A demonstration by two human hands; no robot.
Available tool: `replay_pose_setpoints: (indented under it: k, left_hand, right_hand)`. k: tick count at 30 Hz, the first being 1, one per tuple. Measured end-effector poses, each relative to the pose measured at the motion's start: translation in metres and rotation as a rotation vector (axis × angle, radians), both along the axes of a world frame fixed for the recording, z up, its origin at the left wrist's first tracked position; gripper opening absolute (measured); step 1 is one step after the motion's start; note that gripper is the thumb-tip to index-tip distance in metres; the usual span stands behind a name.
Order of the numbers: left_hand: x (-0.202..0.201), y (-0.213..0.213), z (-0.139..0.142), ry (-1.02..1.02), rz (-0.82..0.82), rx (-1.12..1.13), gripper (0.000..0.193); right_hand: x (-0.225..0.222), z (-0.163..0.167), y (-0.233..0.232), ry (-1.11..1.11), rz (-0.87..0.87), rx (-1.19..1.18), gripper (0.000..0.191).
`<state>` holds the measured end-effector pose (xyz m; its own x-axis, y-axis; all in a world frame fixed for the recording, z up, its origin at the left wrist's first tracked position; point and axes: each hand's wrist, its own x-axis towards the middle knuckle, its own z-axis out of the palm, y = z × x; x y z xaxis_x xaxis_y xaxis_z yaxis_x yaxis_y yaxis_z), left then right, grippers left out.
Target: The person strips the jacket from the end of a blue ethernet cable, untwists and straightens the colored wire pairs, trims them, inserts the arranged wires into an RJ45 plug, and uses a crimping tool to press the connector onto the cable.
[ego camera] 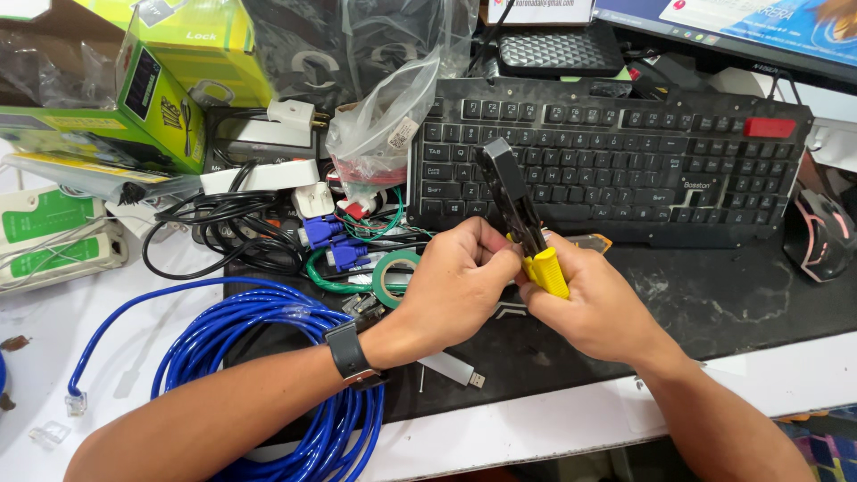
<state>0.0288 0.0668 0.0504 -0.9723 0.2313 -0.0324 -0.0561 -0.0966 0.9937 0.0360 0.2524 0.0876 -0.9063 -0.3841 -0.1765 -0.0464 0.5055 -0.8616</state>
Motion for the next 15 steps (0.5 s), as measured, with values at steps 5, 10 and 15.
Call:
replay_pose_setpoints:
  k: [5,10,15]
  left_hand:
    - [-0.001,-0.006,-0.004,-0.223,-0.104,0.382,0.021]
    - [0.002,-0.008,0.001,-0.159,-0.112,0.308,0.021]
    - [0.005,-0.002,0.010,0.042,0.000,0.003,0.019]
  right_hand:
    - [0.002,0.000,0.001,-0.022,-0.021,-0.035,0.022]
    - [0.004,0.003,0.001,-0.077,-0.054,-0.069,0.022]
    - [0.005,0.005,-0.001,0.011,-0.028,-0.068,0.028]
